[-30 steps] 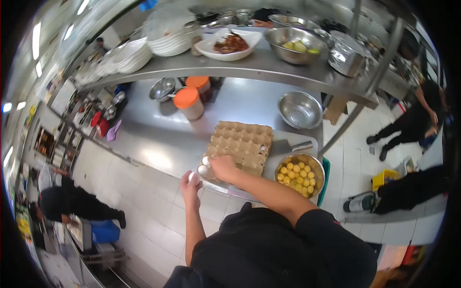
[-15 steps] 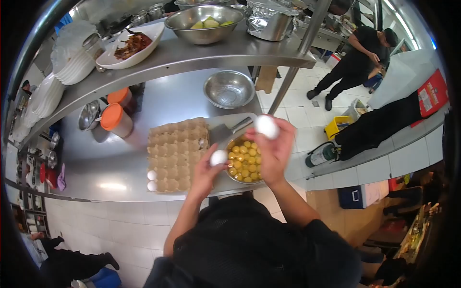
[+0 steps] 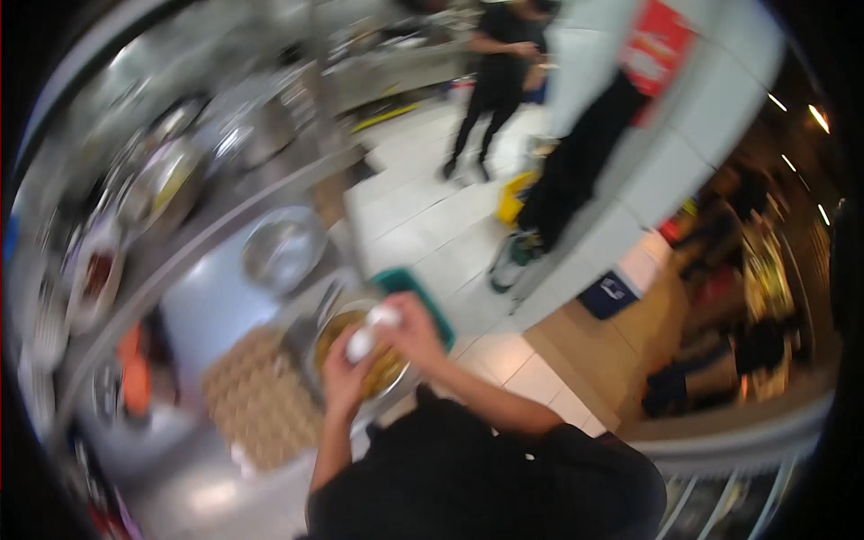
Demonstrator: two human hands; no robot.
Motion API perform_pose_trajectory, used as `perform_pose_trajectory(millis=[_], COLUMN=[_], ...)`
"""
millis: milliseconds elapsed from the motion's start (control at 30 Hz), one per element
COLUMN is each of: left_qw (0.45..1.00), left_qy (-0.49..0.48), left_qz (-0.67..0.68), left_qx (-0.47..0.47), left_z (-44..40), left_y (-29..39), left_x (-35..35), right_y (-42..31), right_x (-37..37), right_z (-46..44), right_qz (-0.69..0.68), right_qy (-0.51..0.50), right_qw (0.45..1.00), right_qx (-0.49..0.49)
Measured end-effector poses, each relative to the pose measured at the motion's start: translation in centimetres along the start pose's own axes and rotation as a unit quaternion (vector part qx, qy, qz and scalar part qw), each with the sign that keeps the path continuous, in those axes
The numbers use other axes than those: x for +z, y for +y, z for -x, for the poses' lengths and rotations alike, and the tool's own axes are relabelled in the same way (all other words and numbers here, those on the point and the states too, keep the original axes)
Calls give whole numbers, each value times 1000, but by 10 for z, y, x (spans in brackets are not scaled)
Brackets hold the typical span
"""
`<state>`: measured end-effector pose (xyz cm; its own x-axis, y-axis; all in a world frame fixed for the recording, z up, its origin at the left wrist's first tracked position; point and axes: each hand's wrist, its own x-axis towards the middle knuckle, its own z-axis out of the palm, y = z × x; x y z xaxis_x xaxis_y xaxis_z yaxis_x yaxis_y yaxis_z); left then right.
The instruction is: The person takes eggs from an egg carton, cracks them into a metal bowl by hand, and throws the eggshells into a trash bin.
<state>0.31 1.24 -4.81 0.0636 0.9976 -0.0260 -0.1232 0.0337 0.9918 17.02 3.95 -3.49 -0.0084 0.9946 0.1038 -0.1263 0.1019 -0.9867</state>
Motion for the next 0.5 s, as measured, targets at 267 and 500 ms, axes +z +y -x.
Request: perform_pose_trajectory(millis=[267,500], left_qw=[992,996], left_qy=[17,48], left_qz=[119,74], left_qx=[-47,-34], left_z=[8,2], left_y=[9,8], left_x=[-7,-8], right_y=[-20,-1], right_x=[18,12], right_z=[11,9], right_qz=[-129,-33], right_qy=[-37,-40], right_qw=[983,998], right_qx=[123,37])
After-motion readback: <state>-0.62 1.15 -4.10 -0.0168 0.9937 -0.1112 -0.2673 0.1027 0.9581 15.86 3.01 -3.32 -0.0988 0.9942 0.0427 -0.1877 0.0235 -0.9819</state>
